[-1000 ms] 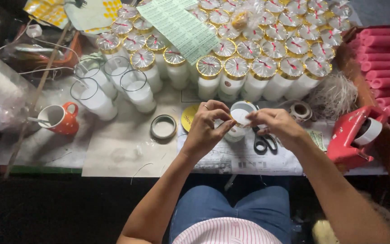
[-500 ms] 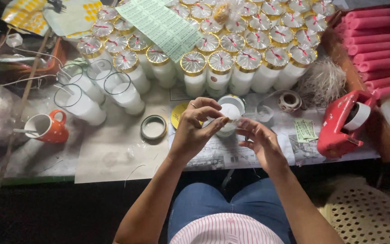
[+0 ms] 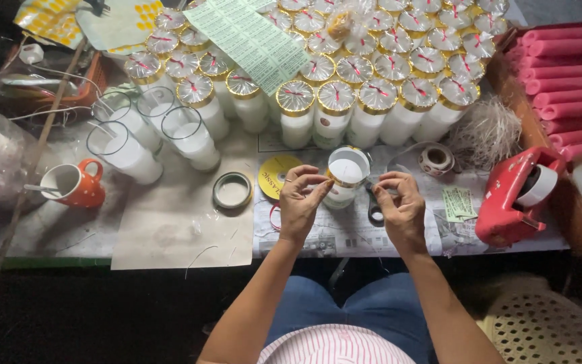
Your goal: Applying labels and decorative tape to glass candle jars at a workbench.
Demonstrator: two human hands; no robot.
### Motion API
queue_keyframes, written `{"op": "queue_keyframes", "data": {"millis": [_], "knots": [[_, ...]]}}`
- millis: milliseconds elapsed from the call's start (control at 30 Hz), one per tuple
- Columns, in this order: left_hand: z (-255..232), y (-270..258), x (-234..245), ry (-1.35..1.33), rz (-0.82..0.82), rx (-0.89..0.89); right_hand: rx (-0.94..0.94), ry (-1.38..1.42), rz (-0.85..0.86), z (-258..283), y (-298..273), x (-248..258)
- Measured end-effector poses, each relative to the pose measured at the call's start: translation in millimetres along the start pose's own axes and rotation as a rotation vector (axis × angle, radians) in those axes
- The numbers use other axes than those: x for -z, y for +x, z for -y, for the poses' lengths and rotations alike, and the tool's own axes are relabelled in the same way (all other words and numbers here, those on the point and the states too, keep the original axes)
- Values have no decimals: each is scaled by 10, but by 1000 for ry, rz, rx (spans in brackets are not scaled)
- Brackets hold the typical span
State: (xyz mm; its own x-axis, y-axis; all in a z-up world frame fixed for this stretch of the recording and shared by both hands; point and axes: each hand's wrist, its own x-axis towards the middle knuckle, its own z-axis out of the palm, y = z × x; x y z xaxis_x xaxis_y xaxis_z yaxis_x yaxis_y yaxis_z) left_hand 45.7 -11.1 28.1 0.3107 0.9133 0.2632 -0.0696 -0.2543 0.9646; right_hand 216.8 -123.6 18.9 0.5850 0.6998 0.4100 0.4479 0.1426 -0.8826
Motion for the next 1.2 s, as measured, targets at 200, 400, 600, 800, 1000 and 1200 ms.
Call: {"op": "queue_keyframes", "data": {"millis": [200,400,600,800,1000,1200], "knots": [[165,11,0,-7,-25,19,-24,-23,-6,41,-1,-45],[300,7,12,-2,-34,16,1,-51,7,-29,-15,-72],[355,95,-47,-91,-42,-4,-3,-15,7,-81,73,-113],[315,191,-125,-313,13,1,-24,141,54,-289,203,-200],[386,319,-91,-318,25,-16,-169,389,93,-635,318,-134],[379,443,-65,-280,27,-12,-194,360,79,-649,430,-147]]}}
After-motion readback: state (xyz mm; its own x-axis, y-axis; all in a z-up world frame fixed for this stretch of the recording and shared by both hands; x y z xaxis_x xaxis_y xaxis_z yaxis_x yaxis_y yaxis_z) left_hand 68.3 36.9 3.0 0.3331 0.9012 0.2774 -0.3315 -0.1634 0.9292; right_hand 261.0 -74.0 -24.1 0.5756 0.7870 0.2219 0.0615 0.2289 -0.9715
